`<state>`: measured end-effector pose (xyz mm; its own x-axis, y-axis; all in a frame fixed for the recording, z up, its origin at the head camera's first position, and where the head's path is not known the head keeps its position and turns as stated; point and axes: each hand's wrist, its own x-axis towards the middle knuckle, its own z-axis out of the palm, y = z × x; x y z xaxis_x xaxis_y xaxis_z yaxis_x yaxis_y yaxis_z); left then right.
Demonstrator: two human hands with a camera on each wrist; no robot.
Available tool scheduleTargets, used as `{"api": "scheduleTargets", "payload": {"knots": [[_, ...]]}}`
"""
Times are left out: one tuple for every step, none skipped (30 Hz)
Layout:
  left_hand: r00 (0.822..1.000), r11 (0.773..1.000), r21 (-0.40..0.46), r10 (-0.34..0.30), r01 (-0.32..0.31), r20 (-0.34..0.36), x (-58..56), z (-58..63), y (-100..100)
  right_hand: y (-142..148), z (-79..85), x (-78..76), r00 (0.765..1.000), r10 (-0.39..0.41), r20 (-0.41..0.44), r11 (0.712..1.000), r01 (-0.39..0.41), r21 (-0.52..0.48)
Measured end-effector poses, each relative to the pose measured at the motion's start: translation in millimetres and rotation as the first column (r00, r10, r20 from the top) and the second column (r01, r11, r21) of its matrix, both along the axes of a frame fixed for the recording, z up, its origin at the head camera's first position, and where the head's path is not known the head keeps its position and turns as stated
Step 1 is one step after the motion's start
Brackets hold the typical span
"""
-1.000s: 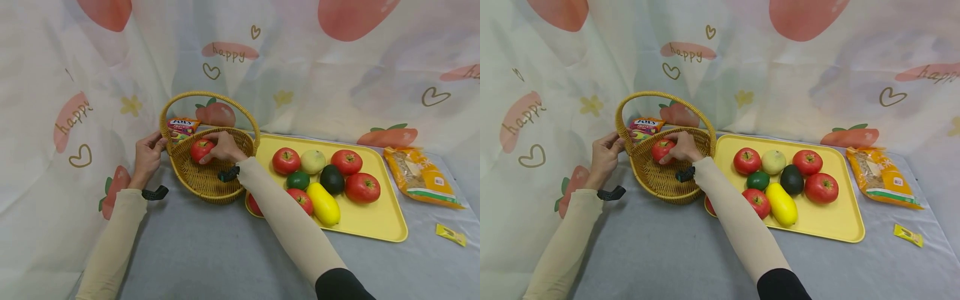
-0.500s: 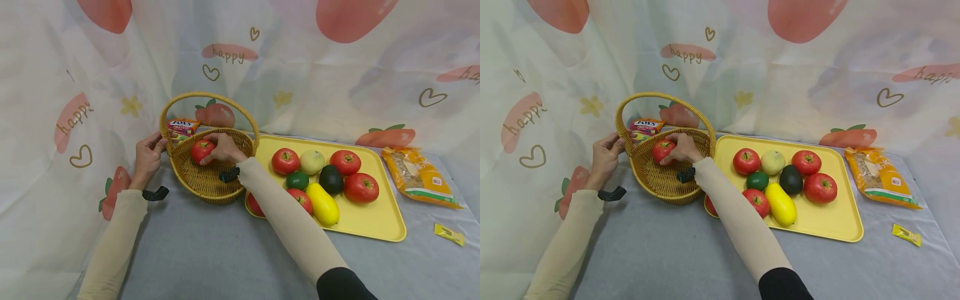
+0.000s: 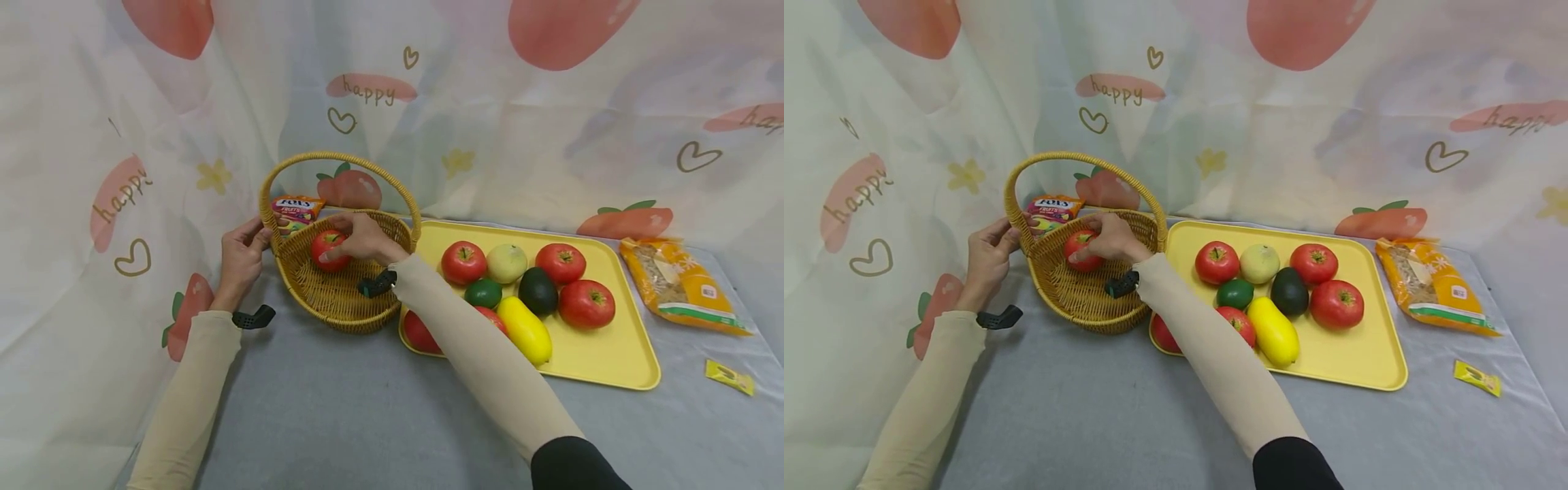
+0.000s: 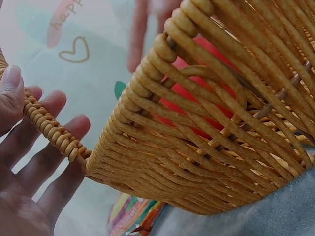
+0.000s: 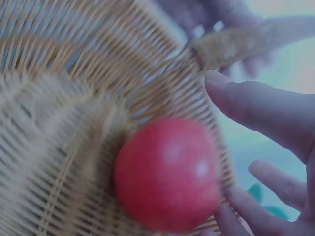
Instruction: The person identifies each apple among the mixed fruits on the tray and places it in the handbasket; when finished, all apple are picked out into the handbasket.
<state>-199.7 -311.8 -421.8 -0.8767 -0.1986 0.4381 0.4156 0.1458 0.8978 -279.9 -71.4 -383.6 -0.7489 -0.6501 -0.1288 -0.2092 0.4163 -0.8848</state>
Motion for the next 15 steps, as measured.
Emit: {"api": "scheduleTargets", "payload": {"knots": [[1.0,1.0,0.001,0.0,0.0,0.0,-0.1,0.1,0.3,2.0,4.2,1.9,1.0,0.009,0.005,1.0,-0.009,-0.018],[1.0,1.0,-0.001,0.0,0.0,-0.001,-0.1,0.4,0.6,4.2,8.5,4.0,1.0,0.019,0.006,0.999,-0.018,-0.035],[1.0,1.0,-0.004,0.001,-0.001,-0.001,-0.2,0.6,1.0,6.9,13.0,7.0,0.999,0.032,0.0,0.998,-0.032,-0.05],[1.0,1.0,0.0,0.003,-0.003,0.0,-0.2,0.7,1.3,10.0,16.6,10.0,0.999,0.047,-0.007,0.997,-0.048,-0.066],[1.0,1.0,0.004,0.005,-0.005,0.001,-0.2,0.9,1.7,13.6,20.5,13.6,0.998,0.061,-0.018,0.995,-0.062,-0.083],[1.0,1.0,0.009,0.007,-0.007,0.002,-0.1,0.9,1.9,18.0,24.2,17.5,0.997,0.075,-0.027,0.992,-0.077,-0.101],[1.0,1.0,0.019,0.005,-0.005,0.0,0.0,0.8,2.1,22.8,27.4,21.8,0.996,0.088,-0.03,0.988,-0.091,-0.123],[1.0,1.0,0.026,0.003,-0.002,-0.003,0.0,0.6,2.4,28.4,30.1,26.4,0.994,0.1,-0.039,0.985,-0.104,-0.14],[1.0,0.999,0.033,0.0,0.0,-0.006,0.0,0.2,2.5,34.5,32.7,31.3,0.993,0.11,-0.046,0.981,-0.116,-0.156],[1.0,0.999,0.041,-0.004,0.004,-0.009,-0.1,0.0,2.5,41.0,35.4,36.1,0.992,0.115,-0.051,0.978,-0.122,-0.167],[1.0,0.999,0.041,-0.005,0.006,-0.014,-0.1,-0.2,2.7,48.0,37.5,40.7,0.991,0.126,-0.054,0.973,-0.134,-0.186],[1.0,0.999,0.043,-0.006,0.007,-0.016,-0.1,-0.6,2.6,55.0,39.2,45.2,0.989,0.134,-0.054,0.969,-0.142,-0.2],[1.0,0.999,0.048,-0.007,0.008,-0.019,-0.1,-1.0,2.5,62.5,40.6,49.3,0.988,0.143,-0.057,0.966,-0.152,-0.209],[1.0,0.999,0.044,-0.004,0.005,-0.017,0.2,-1.2,2.4,70.4,42.0,53.7,0.986,0.152,-0.064,0.963,-0.162,-0.213],[1.0,0.999,0.045,-0.003,0.003,-0.014,0.7,-1.4,2.1,78.2,43.1,57.4,0.984,0.162,-0.069,0.959,-0.173,-0.226]]}}
